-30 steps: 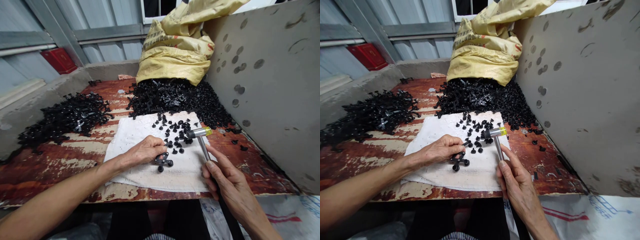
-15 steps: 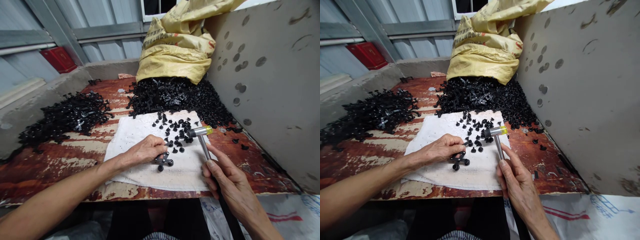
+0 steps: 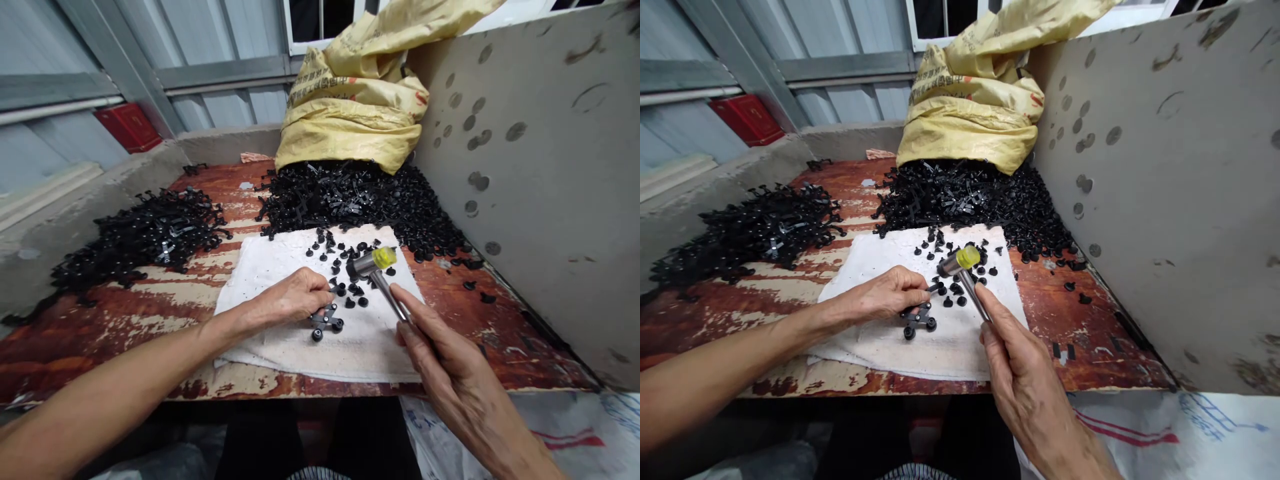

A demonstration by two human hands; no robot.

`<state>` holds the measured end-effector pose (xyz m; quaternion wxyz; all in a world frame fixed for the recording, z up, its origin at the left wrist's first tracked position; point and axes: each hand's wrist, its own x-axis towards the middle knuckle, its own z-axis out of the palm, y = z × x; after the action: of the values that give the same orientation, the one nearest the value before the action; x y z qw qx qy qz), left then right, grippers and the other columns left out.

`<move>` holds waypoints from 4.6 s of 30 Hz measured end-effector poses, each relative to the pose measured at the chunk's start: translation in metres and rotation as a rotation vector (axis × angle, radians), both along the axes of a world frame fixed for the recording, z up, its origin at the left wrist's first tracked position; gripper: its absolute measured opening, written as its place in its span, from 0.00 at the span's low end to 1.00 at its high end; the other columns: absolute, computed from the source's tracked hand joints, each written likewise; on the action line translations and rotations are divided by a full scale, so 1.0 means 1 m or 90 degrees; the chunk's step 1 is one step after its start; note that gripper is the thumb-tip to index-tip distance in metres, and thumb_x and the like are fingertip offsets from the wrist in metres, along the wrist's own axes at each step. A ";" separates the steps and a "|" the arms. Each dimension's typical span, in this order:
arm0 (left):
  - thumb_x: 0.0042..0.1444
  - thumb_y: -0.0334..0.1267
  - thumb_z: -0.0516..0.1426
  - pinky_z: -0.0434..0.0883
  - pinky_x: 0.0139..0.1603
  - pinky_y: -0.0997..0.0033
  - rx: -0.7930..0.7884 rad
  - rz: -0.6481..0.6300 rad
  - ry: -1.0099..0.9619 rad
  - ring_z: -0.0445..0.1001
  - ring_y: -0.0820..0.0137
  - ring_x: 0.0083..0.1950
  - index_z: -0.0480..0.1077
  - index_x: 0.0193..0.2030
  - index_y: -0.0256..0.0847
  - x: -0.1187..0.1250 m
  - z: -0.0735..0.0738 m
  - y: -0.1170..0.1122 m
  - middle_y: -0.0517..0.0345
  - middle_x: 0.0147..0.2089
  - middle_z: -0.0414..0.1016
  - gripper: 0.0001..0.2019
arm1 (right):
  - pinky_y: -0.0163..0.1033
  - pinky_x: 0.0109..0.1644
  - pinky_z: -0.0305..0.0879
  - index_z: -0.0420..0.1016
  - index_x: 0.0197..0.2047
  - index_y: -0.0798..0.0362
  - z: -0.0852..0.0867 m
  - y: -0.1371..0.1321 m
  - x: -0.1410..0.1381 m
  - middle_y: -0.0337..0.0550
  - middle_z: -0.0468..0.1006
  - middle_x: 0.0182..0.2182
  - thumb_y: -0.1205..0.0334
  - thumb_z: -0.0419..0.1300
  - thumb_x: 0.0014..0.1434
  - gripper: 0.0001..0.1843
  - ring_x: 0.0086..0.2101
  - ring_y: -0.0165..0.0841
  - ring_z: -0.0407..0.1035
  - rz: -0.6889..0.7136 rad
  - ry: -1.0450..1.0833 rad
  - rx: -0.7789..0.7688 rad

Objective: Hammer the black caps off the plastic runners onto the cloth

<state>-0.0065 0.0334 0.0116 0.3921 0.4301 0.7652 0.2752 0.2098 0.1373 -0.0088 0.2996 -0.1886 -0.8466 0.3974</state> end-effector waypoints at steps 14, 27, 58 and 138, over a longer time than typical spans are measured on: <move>0.54 0.43 0.54 0.49 0.19 0.73 0.023 0.032 -0.053 0.54 0.78 0.18 0.64 0.22 0.38 -0.001 -0.011 -0.002 0.64 0.17 0.59 0.14 | 0.39 0.30 0.74 0.57 0.70 0.44 0.000 0.005 -0.003 0.47 0.78 0.34 0.70 0.48 0.63 0.32 0.28 0.36 0.73 0.013 -0.049 0.242; 0.55 0.42 0.54 0.50 0.19 0.73 0.020 0.025 -0.035 0.54 0.78 0.18 0.63 0.22 0.39 0.003 -0.002 -0.003 0.64 0.17 0.59 0.13 | 0.42 0.33 0.72 0.69 0.62 0.50 0.007 0.005 -0.011 0.48 0.79 0.34 0.63 0.48 0.64 0.24 0.28 0.37 0.73 0.013 -0.105 0.123; 0.59 0.54 0.52 0.56 0.25 0.75 0.102 0.094 -0.174 0.60 0.77 0.25 0.64 0.32 0.39 0.053 0.004 -0.051 0.64 0.25 0.63 0.18 | 0.28 0.15 0.51 0.67 0.33 0.52 -0.010 -0.043 -0.007 0.31 0.67 0.15 0.40 0.65 0.52 0.23 0.14 0.23 0.54 -0.026 0.024 -0.552; 0.52 0.49 0.60 0.47 0.14 0.81 -0.069 -0.034 -0.327 0.56 0.83 0.14 0.64 0.30 0.38 0.018 0.015 -0.014 0.66 0.21 0.65 0.15 | 0.29 0.13 0.55 0.63 0.46 0.51 -0.019 -0.020 0.020 0.27 0.59 0.19 0.40 0.56 0.58 0.24 0.15 0.24 0.51 0.004 -0.074 -0.518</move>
<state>0.0114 0.0195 0.0263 0.6033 0.3440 0.6427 0.3235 0.2297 0.1173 -0.0273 0.1509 -0.3110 -0.6368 0.6892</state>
